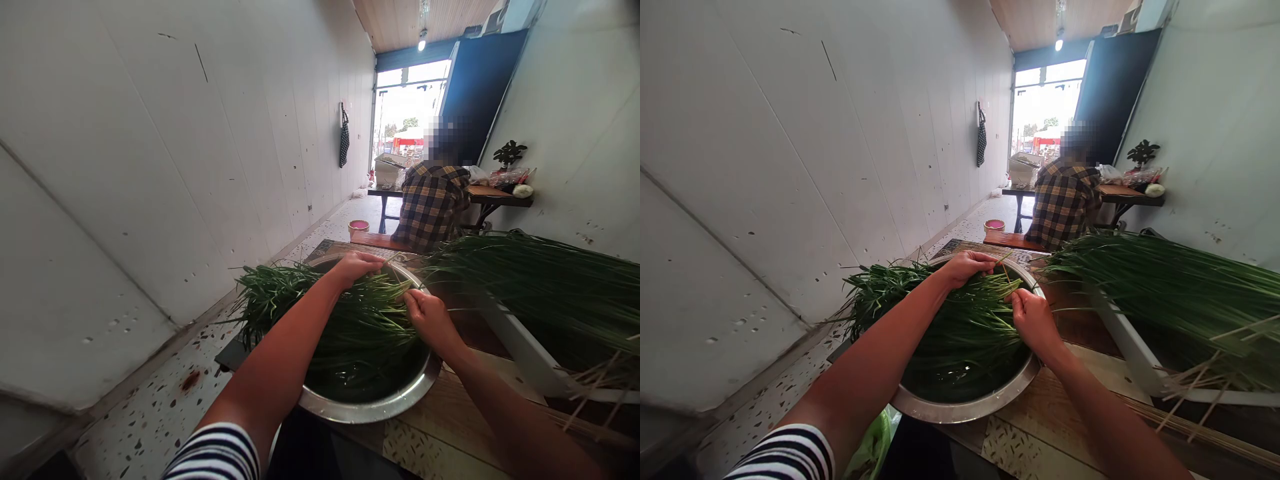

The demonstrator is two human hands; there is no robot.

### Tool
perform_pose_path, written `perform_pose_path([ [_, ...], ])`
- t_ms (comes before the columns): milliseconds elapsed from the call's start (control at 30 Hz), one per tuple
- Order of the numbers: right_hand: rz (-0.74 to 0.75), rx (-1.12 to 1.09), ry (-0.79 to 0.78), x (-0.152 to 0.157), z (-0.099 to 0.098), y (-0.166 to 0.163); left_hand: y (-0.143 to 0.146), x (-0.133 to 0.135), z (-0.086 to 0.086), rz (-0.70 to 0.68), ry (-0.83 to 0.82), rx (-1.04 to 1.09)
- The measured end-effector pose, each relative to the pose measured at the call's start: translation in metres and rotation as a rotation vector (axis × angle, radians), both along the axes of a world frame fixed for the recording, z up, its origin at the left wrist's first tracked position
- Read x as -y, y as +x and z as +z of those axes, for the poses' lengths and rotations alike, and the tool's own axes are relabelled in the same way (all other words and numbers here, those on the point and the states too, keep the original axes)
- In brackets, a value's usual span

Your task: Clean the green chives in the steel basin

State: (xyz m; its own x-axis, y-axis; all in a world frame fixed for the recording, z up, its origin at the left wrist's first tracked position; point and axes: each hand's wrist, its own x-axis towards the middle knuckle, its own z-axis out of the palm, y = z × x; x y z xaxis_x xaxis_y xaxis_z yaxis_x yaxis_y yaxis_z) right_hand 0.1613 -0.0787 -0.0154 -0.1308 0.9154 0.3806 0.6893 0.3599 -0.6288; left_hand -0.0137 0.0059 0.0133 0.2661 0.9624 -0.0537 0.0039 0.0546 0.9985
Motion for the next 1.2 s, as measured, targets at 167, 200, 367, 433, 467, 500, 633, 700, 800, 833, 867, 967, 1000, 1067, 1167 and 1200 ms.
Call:
perform_pose_path([
  [167,-0.009,0.014,0.000,0.000,-0.001,0.001,-0.001,-0.001,-0.002,-0.010,0.022,-0.013],
  [200,-0.011,0.016,-0.001,0.000,-0.001,0.001,-0.001,-0.002,-0.002,-0.010,0.023,-0.016],
  [367,-0.019,0.020,-0.003,-0.001,-0.002,0.001,-0.002,-0.005,-0.005,-0.010,0.058,-0.022],
  [433,-0.015,0.016,-0.003,-0.001,-0.002,0.001,-0.002,-0.005,-0.005,-0.017,0.072,-0.024],
  [467,-0.013,0.014,-0.002,-0.001,-0.002,0.001,-0.001,-0.005,-0.005,-0.020,0.076,-0.028],
  [500,-0.012,0.012,0.000,-0.001,-0.002,0.001,-0.001,-0.005,-0.004,-0.020,0.079,-0.035],
  [633,-0.015,-0.001,0.018,-0.001,-0.002,0.001,0.000,-0.004,-0.002,-0.003,0.098,-0.083],
  [700,-0.021,-0.007,0.027,-0.002,-0.003,0.001,-0.001,-0.004,-0.002,-0.001,0.115,-0.106],
  [800,-0.019,-0.016,0.027,-0.002,-0.004,0.001,-0.001,-0.004,-0.002,-0.035,0.154,-0.138],
  [833,-0.017,-0.018,0.024,-0.002,-0.004,0.002,-0.001,-0.004,-0.003,-0.051,0.169,-0.153],
  [867,-0.014,-0.020,0.021,-0.002,-0.004,0.002,-0.001,-0.003,-0.002,-0.070,0.187,-0.174],
  [967,-0.013,-0.017,0.013,-0.002,-0.003,0.002,0.000,0.004,0.003,-0.180,0.271,-0.283],
  [1000,-0.015,-0.014,0.012,-0.002,-0.002,0.002,0.000,0.007,0.005,-0.235,0.306,-0.331],
  [1067,-0.020,-0.005,0.012,-0.002,-0.001,0.002,-0.001,0.012,0.011,-0.340,0.366,-0.428],
  [1167,-0.023,0.017,0.006,-0.001,-0.001,0.001,-0.004,0.011,0.013,-0.393,0.406,-0.506],
  [1200,-0.023,0.030,0.000,-0.001,-0.001,0.001,-0.004,0.008,0.010,-0.350,0.417,-0.531],
])
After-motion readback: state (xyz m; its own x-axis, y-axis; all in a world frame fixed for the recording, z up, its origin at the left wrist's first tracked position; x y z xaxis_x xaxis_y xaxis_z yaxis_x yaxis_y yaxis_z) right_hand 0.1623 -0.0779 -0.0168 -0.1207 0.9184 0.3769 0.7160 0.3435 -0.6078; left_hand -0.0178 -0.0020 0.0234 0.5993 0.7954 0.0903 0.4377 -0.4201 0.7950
